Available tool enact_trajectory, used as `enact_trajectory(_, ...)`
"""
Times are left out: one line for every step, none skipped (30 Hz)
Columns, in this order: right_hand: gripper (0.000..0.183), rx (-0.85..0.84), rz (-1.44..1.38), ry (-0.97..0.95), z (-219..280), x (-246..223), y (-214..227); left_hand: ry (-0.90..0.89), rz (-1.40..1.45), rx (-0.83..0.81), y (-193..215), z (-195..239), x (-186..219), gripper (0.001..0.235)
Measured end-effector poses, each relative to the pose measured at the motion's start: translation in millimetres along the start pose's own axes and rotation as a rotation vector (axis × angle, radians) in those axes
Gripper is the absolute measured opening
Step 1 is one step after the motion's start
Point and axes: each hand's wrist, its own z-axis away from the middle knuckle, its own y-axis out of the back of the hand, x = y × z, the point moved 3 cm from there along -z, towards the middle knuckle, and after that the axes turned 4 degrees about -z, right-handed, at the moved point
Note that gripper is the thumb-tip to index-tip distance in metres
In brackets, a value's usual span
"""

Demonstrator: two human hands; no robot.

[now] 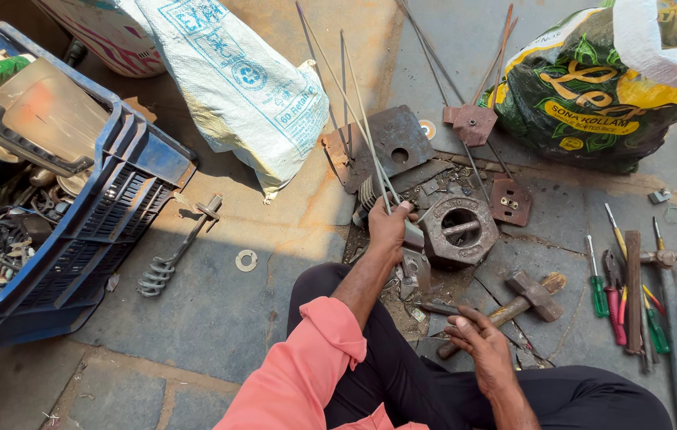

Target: The person sits on the ground and uses a hammer and metal rods to strike and shape a metal part held in a vise. They repeatedly adjust the part and hammer it to fit or modify its shape.

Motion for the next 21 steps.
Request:
enact_trajectory(0.065, -0.005, 0.007, 0.001, 0, 2, -1, -0.053, -0.061, 0.021, -1, 0, 0, 0.041)
enact_trajectory(0.065, -0.008, 0.011, 0.004, 0, 3, -1, -0.106, -0.124, 0.037, -2, 1, 1, 0.046)
enact_trajectory(0.065, -0.015, 0.017, -0.003, 0, 4, -2, -0.137, -0.153, 0.021, -4, 4, 3, 0.042)
enact_trajectory(0.065, -0.021, 0.023, -0.008, -1, 4, -2, -0.168, -0.182, 0.004, -6, 5, 8, 0.039)
enact_trajectory(0.066, -0.028, 0.029, -0.013, -2, 3, -4, -0.199, -0.212, -0.013, -10, 5, 14, 0.036)
enact_trajectory(0.066, -0.027, 0.029, -0.021, -1, 4, -4, -0.191, -0.184, -0.019, -12, 5, 19, 0.040)
enact_trajectory(0.066, -0.027, 0.029, -0.028, -1, 5, -4, -0.184, -0.155, -0.025, -15, 2, 24, 0.045)
enact_trajectory(0.066, -0.026, 0.028, -0.035, -1, 6, -3, -0.176, -0.127, -0.032, -17, -2, 29, 0.050)
enact_trajectory(0.065, -0.025, 0.029, -0.043, 0, 8, -3, -0.219, -0.163, -0.041, -18, -5, 35, 0.049)
enact_trajectory(0.065, -0.024, 0.028, -0.047, -1, 8, -2, -0.265, -0.199, -0.050, -19, -12, 45, 0.049)
enact_trajectory(0.065, -0.024, 0.028, -0.051, -3, 8, -2, -0.311, -0.234, -0.060, -21, -21, 56, 0.049)
enact_trajectory(0.064, -0.010, 0.024, -0.065, -5, 9, -1, -0.325, -0.205, -0.063, -25, -32, 70, 0.054)
enact_trajectory(0.064, 0.004, 0.019, -0.080, -8, 9, 1, -0.339, -0.175, -0.067, -30, -47, 87, 0.058)
enact_trajectory(0.064, 0.019, 0.015, -0.096, -9, 12, 3, -0.350, -0.146, -0.071, -36, -62, 106, 0.063)
enact_trajectory(0.064, 0.019, 0.019, -0.090, -12, 15, 6, -0.396, -0.109, -0.081, -44, -82, 133, 0.065)
enact_trajectory(0.064, 0.019, 0.025, -0.090, -16, 17, 8, -0.370, -0.057, -0.060, -49, -105, 160, 0.063)
enact_trajectory(0.065, 0.018, 0.030, -0.090, -22, 20, 7, -0.299, 0.015, -0.047, -55, -132, 192, 0.067)
enact_trajectory(0.064, 0.011, 0.044, -0.070, -21, 26, 9, -0.331, -0.049, 0.025, -51, -154, 220, 0.067)
enact_trajectory(0.064, 0.003, 0.058, -0.050, -21, 31, 9, -0.498, -0.034, 0.105, -44, -171, 248, 0.073)
enact_trajectory(0.064, -0.005, 0.077, -0.025, -21, 32, 12, -0.437, -0.068, 0.189, -34, -180, 249, 0.072)
enact_trajectory(0.064, 0.016, 0.096, -0.053, -14, 35, 18, -0.376, -0.102, 0.271, -25, -185, 248, 0.072)
